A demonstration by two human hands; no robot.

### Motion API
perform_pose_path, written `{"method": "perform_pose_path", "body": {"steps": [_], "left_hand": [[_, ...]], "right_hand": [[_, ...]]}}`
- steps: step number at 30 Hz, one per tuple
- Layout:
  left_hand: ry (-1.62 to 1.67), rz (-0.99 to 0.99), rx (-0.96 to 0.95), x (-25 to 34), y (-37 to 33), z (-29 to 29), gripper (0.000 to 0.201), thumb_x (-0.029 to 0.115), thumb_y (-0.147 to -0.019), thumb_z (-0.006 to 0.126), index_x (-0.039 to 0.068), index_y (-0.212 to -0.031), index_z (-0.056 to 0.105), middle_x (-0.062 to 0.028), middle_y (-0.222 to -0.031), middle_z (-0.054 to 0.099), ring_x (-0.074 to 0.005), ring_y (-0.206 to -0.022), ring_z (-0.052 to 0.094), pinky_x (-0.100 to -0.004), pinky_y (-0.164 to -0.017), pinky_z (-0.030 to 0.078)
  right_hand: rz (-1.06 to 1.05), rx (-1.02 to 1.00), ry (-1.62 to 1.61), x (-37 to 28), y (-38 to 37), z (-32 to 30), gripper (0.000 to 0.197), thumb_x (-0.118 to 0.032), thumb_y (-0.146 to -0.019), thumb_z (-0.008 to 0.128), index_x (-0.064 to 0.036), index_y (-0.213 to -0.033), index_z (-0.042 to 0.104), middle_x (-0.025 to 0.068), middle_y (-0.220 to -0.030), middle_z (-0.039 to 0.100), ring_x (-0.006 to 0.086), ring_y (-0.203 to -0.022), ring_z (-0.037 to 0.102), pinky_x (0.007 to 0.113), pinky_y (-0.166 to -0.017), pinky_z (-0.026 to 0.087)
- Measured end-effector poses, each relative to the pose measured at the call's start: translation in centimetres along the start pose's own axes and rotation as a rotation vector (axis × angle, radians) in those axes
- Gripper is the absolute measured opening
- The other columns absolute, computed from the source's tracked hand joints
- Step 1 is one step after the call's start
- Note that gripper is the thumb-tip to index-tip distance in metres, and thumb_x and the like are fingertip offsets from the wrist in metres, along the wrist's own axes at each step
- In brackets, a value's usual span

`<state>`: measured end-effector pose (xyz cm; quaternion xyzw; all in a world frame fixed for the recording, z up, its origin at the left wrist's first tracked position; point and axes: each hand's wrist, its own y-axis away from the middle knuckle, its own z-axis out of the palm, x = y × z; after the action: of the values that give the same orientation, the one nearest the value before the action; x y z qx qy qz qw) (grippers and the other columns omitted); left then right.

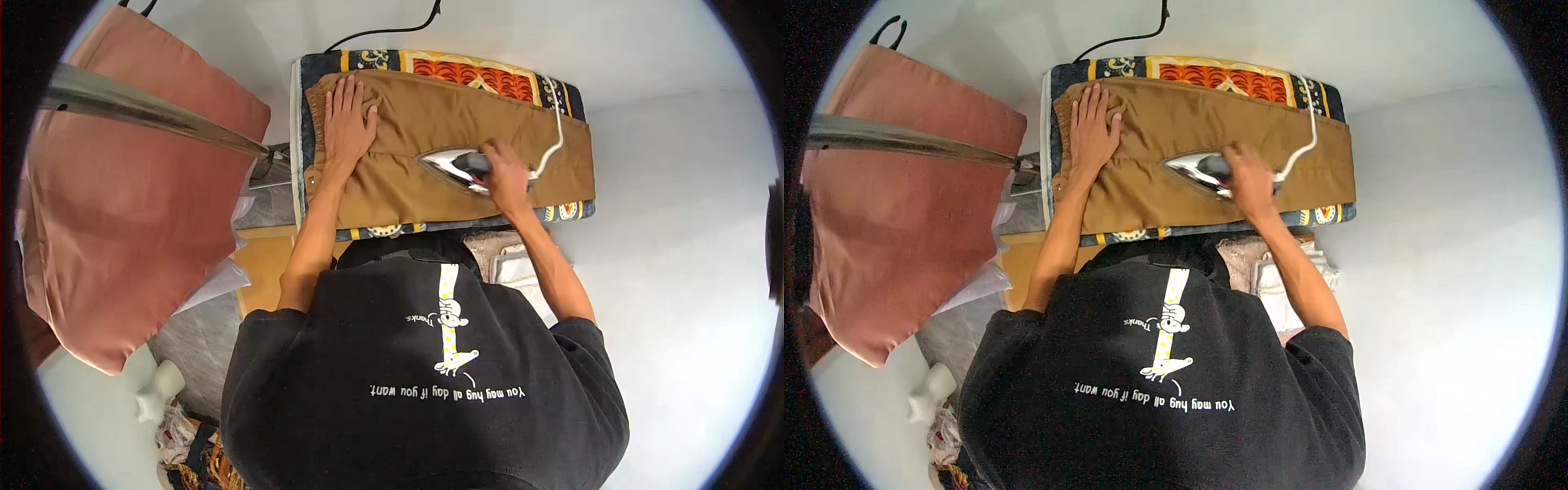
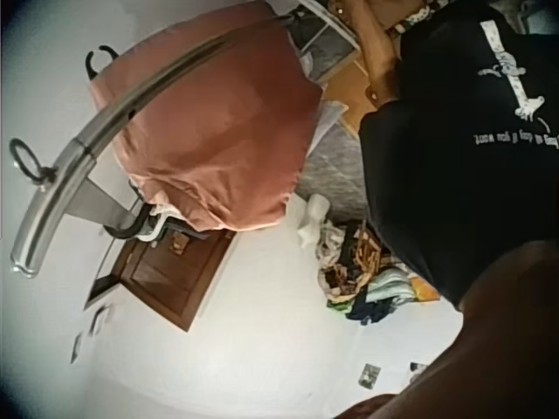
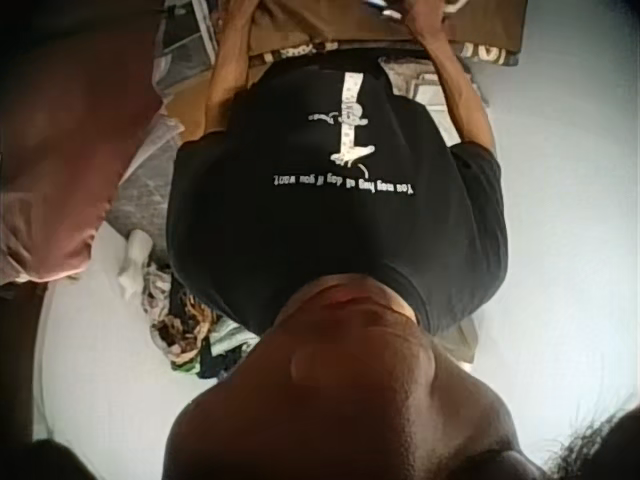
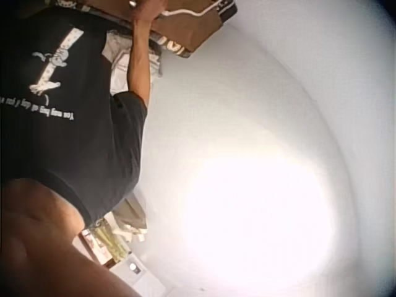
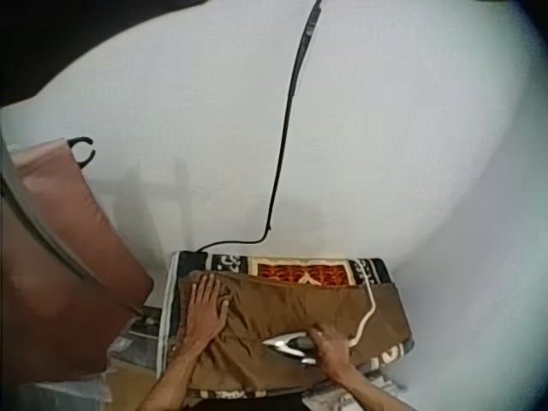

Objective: The recorder is ironing and folding a pair of brown pants on an ironing board.

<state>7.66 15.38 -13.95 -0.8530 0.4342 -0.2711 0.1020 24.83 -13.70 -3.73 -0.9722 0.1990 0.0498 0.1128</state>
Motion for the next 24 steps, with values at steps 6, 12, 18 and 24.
{"method": "perform_pose_path", "body": {"steps": [6,12,18,24], "left_hand": [[-0.024,-0.083,-0.029,0.2,-0.9,-0.2,0.062,0.041,-0.104,0.049,0.004,-0.154,0.045,-0.0114,-0.166,0.034,-0.0283,-0.155,0.025,-0.0465,-0.128,0.017],[0.274,-0.012,0.108,2.6,1.2,-6.6,0.045,0.019,-0.103,0.052,-0.001,-0.143,0.054,-0.0185,-0.152,0.05,-0.0358,-0.144,0.043,-0.0497,-0.123,0.03],[0.213,-0.064,-0.13,2.8,9.2,-9.4,0.046,0.019,-0.106,0.046,0.0,-0.147,0.051,-0.0151,-0.159,0.044,-0.0324,-0.151,0.035,-0.0498,-0.125,0.025],[-0.034,-0.085,-0.235,1.4,11.3,-8.5,0.058,0.028,-0.105,0.048,0.007,-0.158,0.038,-0.009,-0.169,0.029,-0.0293,-0.158,0.02,-0.0482,-0.127,0.018]], "right_hand": [[0.368,0.155,0.2,9.8,1.5,0.7,0.061,-0.01,-0.071,0.076,-0.0105,-0.131,0.063,0.0158,-0.128,0.063,0.0397,-0.113,0.062,0.048,-0.089,0.053],[0.232,0.204,0.028,6.7,2.4,-2.6,0.054,0.001,-0.066,0.075,-0.0074,-0.119,0.067,0.014,-0.119,0.066,0.0399,-0.111,0.062,0.045,-0.09,0.052],[-0.077,-0.016,-0.141,-5.6,0.1,-3.2,0.055,-0.003,-0.063,0.078,-0.0094,-0.116,0.066,0.0161,-0.131,0.06,0.0381,-0.123,0.057,0.046,-0.099,0.05],[-0.316,-0.104,-0.093,-6.2,1.4,0.0,0.038,-0.004,-0.077,0.066,-0.0102,-0.114,0.064,0.0171,-0.128,0.059,0.0402,-0.127,0.054,0.047,-0.102,0.048]]}}
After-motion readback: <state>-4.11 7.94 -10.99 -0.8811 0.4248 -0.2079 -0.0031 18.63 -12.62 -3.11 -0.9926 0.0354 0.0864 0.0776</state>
